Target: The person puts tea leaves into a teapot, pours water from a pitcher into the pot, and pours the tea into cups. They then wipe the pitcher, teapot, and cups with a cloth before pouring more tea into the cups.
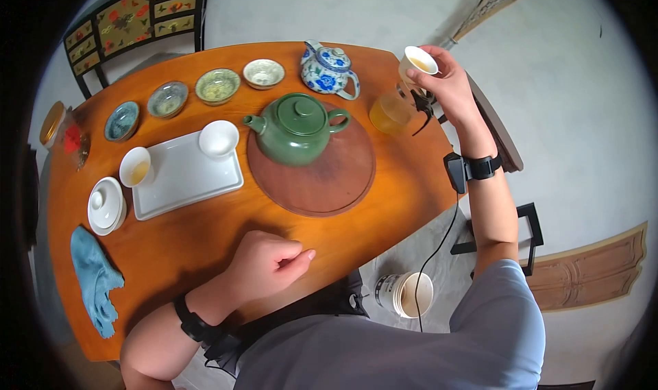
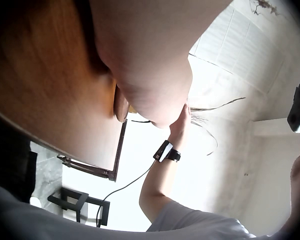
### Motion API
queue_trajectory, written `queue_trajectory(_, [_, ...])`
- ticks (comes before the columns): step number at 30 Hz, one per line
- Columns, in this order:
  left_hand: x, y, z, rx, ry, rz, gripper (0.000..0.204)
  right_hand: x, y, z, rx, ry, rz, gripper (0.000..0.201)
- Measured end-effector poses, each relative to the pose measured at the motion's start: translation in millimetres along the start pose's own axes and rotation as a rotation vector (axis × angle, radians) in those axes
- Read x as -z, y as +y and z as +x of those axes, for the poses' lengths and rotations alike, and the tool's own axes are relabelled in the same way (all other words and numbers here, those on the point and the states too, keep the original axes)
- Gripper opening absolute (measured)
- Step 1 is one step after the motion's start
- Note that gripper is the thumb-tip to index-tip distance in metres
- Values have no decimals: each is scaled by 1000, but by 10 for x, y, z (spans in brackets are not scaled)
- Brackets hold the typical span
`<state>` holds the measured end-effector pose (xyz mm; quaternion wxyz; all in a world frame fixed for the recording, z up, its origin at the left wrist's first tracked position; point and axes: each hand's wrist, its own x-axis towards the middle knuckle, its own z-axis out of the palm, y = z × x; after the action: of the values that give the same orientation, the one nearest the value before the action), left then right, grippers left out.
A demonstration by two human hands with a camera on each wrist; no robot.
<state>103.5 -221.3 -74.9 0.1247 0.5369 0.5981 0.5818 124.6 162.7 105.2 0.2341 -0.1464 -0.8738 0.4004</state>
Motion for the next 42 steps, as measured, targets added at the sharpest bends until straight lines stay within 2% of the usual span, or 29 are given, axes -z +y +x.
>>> queue_trajectory(3, [5, -1, 5, -6, -5, 5, 49, 249, 134, -45, -86, 70, -21, 60])
queue_trajectory(11, [11, 7, 19, 7, -25, -27, 50, 691, 596, -56, -134, 107, -167, 56])
queue_trajectory(12, [14, 11, 22, 6, -25, -21, 50, 699, 597, -63, -139, 109, -237, 55])
queue_trajectory(18, [22, 24, 31, 6, -22, -16, 50, 684, 652, -55, -118, 93, -142, 57])
queue_trajectory(25, [25, 27, 28, 8, -21, -20, 50, 660, 645, 19, -100, 62, -195, 59])
queue_trajectory(31, [23, 28, 26, -4, -5, -23, 50, 649, 628, 75, -25, 27, -384, 61])
queue_trajectory(33, [23, 30, 28, -6, -3, -23, 50, 629, 589, 82, -21, 46, -531, 62])
queue_trajectory(37, [16, 18, 21, -3, -2, -30, 50, 598, 527, 79, -4, 60, -609, 64])
queue_trajectory(39, [19, 22, 22, -4, -3, -28, 50, 594, 533, 89, 110, 86, -753, 66])
queue_trajectory(42, [20, 24, 24, -5, -4, -23, 50, 575, 406, 60, 96, 93, -802, 66])
